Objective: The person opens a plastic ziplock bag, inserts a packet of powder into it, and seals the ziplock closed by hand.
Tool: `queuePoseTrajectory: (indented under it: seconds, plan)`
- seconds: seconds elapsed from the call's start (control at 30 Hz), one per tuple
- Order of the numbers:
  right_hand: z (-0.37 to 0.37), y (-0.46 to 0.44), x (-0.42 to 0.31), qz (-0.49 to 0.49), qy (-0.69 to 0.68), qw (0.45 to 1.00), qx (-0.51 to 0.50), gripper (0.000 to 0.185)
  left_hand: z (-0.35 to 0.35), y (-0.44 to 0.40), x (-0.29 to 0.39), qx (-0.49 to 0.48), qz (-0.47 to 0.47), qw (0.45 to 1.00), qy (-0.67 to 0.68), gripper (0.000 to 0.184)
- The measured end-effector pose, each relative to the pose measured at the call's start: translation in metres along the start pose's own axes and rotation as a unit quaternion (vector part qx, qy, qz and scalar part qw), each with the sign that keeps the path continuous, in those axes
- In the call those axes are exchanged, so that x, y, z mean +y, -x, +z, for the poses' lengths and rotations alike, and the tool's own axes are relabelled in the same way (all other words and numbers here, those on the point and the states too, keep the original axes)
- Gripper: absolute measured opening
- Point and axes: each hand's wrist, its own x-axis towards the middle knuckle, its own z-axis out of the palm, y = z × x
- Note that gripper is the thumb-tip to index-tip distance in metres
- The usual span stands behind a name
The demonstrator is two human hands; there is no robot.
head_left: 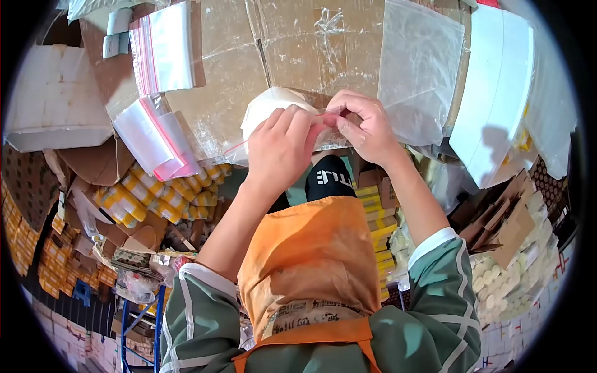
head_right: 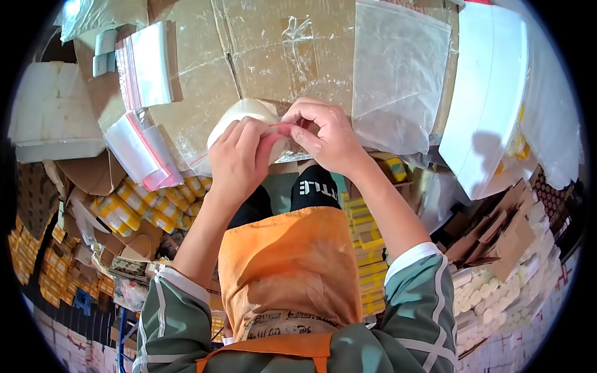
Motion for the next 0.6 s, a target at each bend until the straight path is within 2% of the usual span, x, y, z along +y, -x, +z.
queuePoseTrajectory:
  seconds: [0.13,0.2,0.23,0.3,0.53,0.6]
  plan:
    - [0.001,0.000,-0.002,0.059,-0.030,0.998,0.005,0.002,-0.003,-0.001,-0.001,-0.009,-0.011,0.999,0.042,0.015]
    - [0.002,0.000,-0.002,0.090,-0.047,0.995,0.008,0.009,-0.007,-0.003,0.004,0.012,-0.139,0.972,0.190,0.017]
    - [0.002,0.001,-0.002,0.090,-0.047,0.995,0.009,0.009,-0.009,-0.004,0.003,0.011,-0.140,0.972,0.191,0.017]
    - [0.003,0.001,-0.003,0.062,-0.050,0.997,0.017,0.011,-0.013,-0.004,0.001,-0.057,-0.132,0.976,0.161,0.016]
    - [0.003,0.001,0.001,0.021,-0.017,0.999,0.021,0.009,-0.019,-0.010,0.003,-0.073,-0.172,0.963,0.195,0.012]
    - [0.003,0.000,0.004,-0.023,0.002,0.999,0.038,0.013,-0.019,-0.011,0.005,-0.073,-0.196,0.956,0.204,0.013]
